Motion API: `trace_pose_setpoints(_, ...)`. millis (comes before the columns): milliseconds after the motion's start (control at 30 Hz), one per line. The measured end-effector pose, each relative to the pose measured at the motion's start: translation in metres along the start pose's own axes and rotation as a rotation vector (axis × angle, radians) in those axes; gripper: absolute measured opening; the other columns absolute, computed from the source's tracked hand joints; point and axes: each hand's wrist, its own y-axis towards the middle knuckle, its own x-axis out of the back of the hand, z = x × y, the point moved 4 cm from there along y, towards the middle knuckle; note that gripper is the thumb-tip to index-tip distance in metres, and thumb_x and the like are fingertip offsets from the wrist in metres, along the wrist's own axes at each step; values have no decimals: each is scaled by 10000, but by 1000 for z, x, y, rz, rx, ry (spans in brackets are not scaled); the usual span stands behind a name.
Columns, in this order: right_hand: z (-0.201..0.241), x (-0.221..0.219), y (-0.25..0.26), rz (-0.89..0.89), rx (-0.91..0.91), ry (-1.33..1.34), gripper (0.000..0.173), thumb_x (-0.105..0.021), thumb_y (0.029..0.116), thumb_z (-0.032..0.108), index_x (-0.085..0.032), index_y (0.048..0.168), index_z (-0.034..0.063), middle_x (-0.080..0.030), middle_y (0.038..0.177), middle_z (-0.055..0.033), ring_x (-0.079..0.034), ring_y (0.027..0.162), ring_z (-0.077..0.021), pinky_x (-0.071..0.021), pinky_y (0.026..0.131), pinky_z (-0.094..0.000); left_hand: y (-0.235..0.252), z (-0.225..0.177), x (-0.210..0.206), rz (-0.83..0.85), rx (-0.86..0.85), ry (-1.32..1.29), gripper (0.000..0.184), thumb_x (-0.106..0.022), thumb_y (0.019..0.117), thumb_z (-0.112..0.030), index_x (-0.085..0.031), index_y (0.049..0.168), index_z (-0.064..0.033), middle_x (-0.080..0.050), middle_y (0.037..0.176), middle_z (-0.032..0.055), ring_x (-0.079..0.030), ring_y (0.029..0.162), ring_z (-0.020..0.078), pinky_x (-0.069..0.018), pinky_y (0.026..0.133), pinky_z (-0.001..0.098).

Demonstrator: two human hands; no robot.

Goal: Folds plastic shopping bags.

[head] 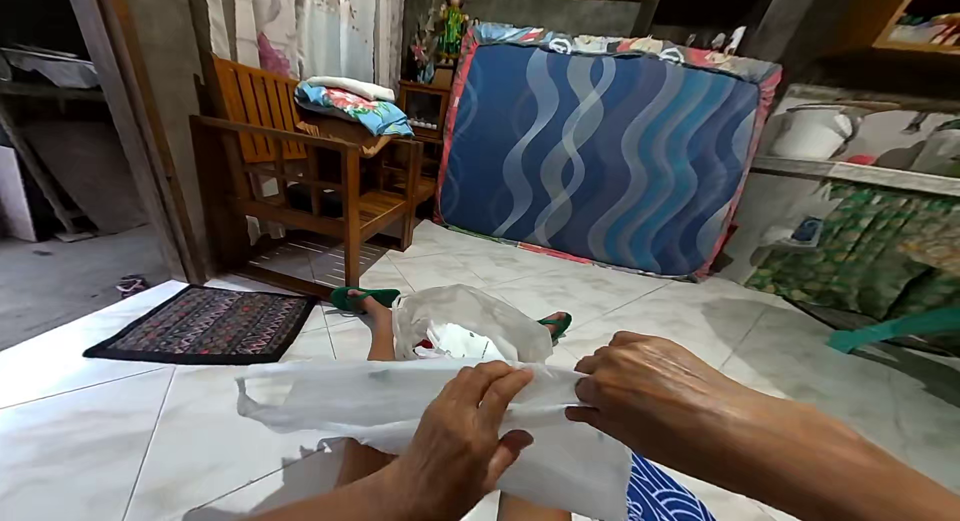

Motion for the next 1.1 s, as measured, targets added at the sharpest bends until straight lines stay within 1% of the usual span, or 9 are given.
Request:
trace_pose_setpoints(100,-4,-3,-9,-212,60,-105,374,-704,892,282,-627,613,45,-603,584,-118,-640,548,-300,-471,493,-435,-6,-7,-4,-180,-13,65,263,-593,1021,-298,-658,1219,-137,-607,1086,71,-590,1037,155,-470,936,199)
trace_pose_setpoints(200,-4,-8,-13,-269,85,-148,344,-723,854,276,-639,604,56,-622,592,-106,-639,533,-281,-470,482,-421,-10,-20,-5,-189,-60,124,220,-544,1046,-225,-662,1200,-121,-661,1094,66,-632,1043,152,-496,926,206)
trace_pose_setpoints(333,1,-7,-15,-346,149,-150,272,-705,820,231,-647,609,68,-656,641,-96,-658,562,-266,-484,489,-407,-14,-13,-12,-44,-81,162,191,-566,963,-135,-731,1054,-103,-743,837,25,-710,765,160,-549,657,266)
trace_pose_setpoints(400,-2,-2,-20,-365,159,-120,218,-671,844,189,-699,670,61,-713,734,-106,-697,631,-282,-523,540,-429,-26,-2,-7,67,-26,149,209,-574,920,-104,-741,1045,-76,-749,859,46,-723,747,180,-573,649,304)
trace_pose_setpoints(567,-23,8,-41,-329,79,-34,157,-676,875,138,-754,797,26,-767,925,-147,-749,800,-350,-574,660,-508,-68,44,39,368,502,103,251,-650,933,-26,-755,1161,-27,-760,1055,188,-742,973,386,-562,853,605)
trace_pose_setpoints(700,-47,9,-56,-296,-41,35,132,-710,889,123,-778,860,14,-771,986,-175,-744,811,-398,-563,679,-583,-123,120,74,707,763,165,226,-605,1007,-127,-735,1140,0,-735,1023,257,-701,984,486,-504,872,687)
trace_pose_setpoints(867,-75,-8,-54,-345,-74,40,301,-646,908,267,-703,712,45,-666,678,-117,-662,566,-333,-488,468,-511,-164,162,125,860,1111,310,264,-588,1029,-165,-709,1178,15,-708,1088,289,-655,1071,515,-462,923,704)
trace_pose_setpoints(1000,-69,-10,-35,-244,-67,117,363,-648,948,257,-645,667,28,-603,618,-125,-638,564,-318,-472,489,-480,-96,110,130,318,638,400,267,-650,969,-140,-711,1145,52,-696,1100,303,-669,994,552,-504,802,726)
trace_pose_setpoints(1100,-54,0,-16,-113,-68,180,340,-639,988,246,-691,762,-3,-635,691,-162,-655,645,-347,-483,567,-513,-18,68,90,124,284,242,457,-553,1000,-390,-693,1248,-33,-650,1327,191,-635,1209,390,-525,959,560)
